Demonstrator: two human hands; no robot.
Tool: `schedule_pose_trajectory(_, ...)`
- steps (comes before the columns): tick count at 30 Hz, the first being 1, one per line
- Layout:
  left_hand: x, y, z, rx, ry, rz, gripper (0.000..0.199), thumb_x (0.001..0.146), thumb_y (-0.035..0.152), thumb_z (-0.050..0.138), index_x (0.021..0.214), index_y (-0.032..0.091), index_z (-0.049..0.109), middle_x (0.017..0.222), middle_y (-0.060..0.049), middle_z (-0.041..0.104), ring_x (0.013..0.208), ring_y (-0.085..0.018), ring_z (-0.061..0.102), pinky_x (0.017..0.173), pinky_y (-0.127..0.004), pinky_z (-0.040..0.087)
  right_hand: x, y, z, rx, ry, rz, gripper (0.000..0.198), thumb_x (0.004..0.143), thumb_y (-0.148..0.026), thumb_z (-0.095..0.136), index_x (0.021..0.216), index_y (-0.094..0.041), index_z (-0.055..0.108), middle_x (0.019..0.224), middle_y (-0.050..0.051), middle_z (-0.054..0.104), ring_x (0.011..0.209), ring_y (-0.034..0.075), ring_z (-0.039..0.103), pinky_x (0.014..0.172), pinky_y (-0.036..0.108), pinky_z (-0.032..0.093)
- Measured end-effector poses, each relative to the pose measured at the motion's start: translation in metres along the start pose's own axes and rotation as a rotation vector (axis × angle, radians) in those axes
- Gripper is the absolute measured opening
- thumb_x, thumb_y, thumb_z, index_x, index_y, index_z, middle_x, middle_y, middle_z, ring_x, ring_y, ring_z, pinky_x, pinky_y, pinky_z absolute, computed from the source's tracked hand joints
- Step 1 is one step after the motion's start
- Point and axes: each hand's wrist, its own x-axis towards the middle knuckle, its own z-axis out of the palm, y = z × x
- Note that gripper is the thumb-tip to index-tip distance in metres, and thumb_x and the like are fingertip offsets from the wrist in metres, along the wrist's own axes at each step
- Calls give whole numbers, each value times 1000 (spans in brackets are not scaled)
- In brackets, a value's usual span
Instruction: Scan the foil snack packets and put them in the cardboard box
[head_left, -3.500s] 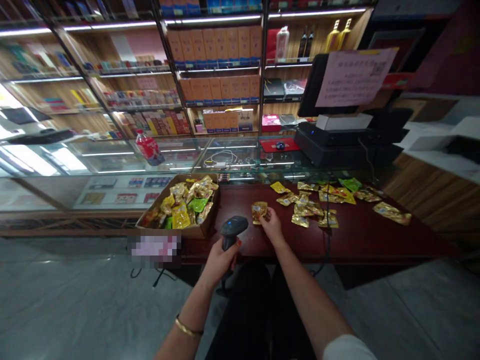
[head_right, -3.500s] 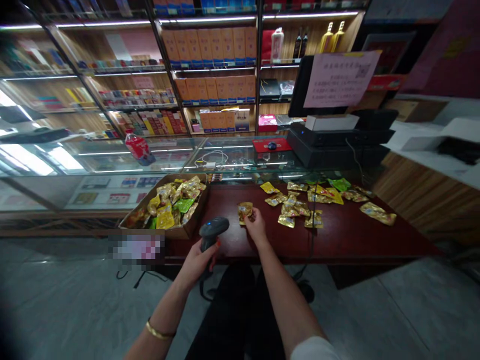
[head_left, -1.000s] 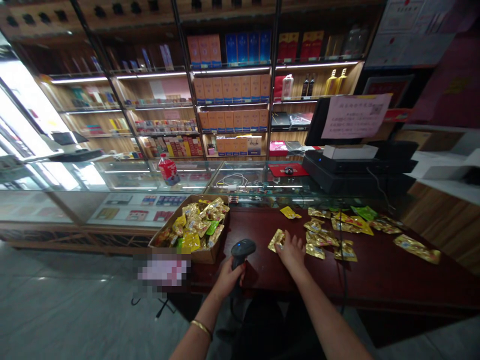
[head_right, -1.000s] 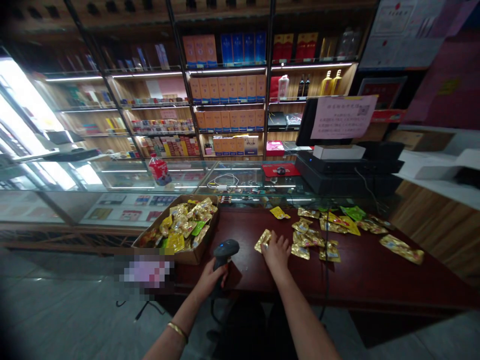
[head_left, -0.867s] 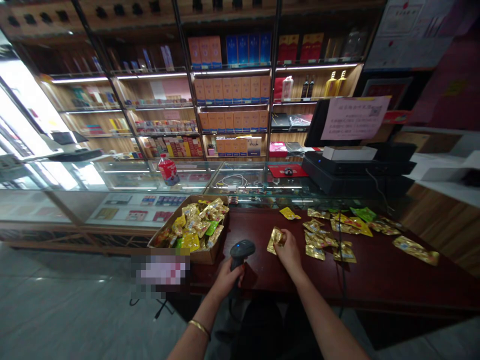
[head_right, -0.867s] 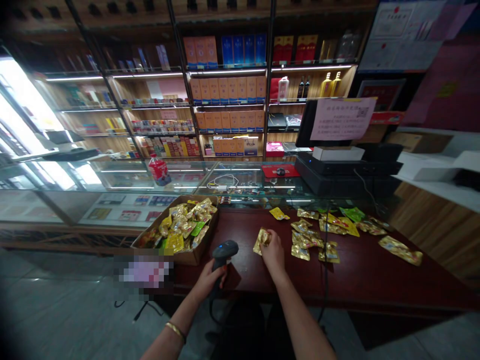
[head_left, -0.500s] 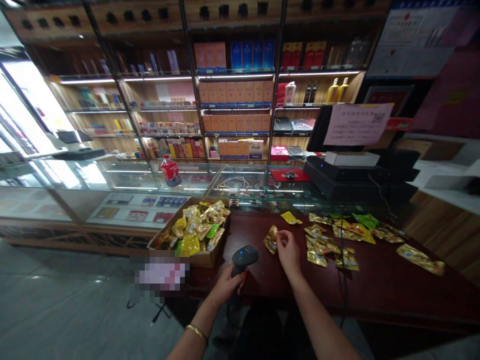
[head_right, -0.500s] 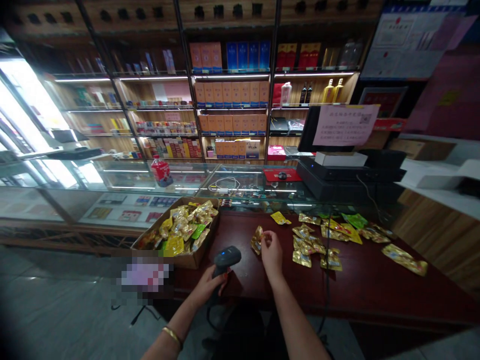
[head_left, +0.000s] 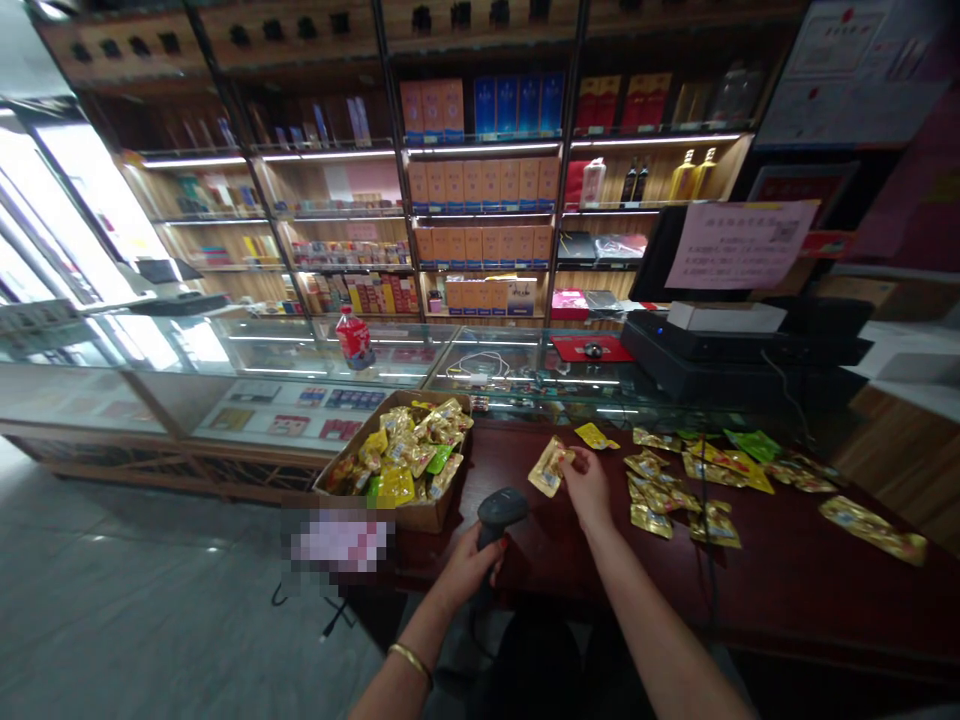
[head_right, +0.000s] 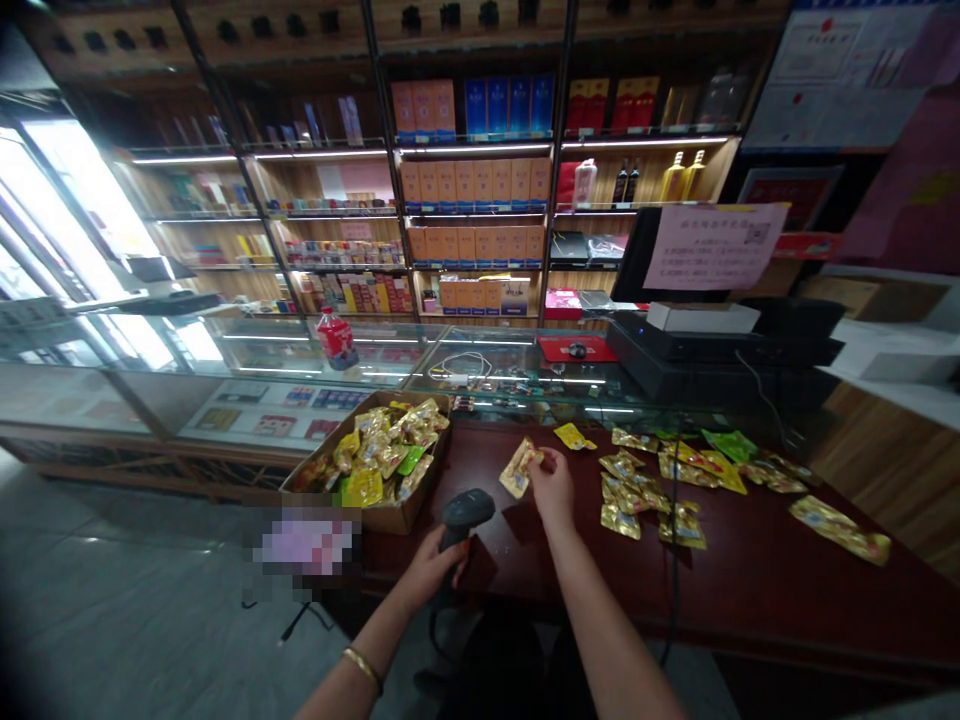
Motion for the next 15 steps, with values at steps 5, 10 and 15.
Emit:
schedule_pose_trajectory(5, 1, -8, -1, -6, 29, -23, 28, 81, 42, 71, 89, 19, 58, 54, 7, 57, 41, -9, 47, 45, -21, 40, 16, -38, 71, 234, -221, 285, 29, 71, -26, 76, 94, -26, 59, 94, 4, 74, 86, 22, 73, 63, 32, 64)
schedule_pose_trajectory(10, 3, -16, -5, -25, 47, -32, 34, 79, 48, 73, 87, 20, 57, 52, 7, 56, 38, -10, 45, 41, -21, 36, 42, -91, 194, 222, -439, 271, 27, 79, -27, 76, 101, -23, 61, 86, 0, 72, 78, 16, 72, 69, 31, 65)
schedule_pose_trajectory(15, 4, -19, -7, -51, 40, -8, 37, 79, 52, 74, 84, 20, 57, 50, 6, 55, 37, -9, 44, 39, -20, 35, 57, -100, 231, 24, -473, 222, 37, 85, -35, 70, 120, -25, 61, 90, 0, 73, 82, 16, 71, 74, 33, 64)
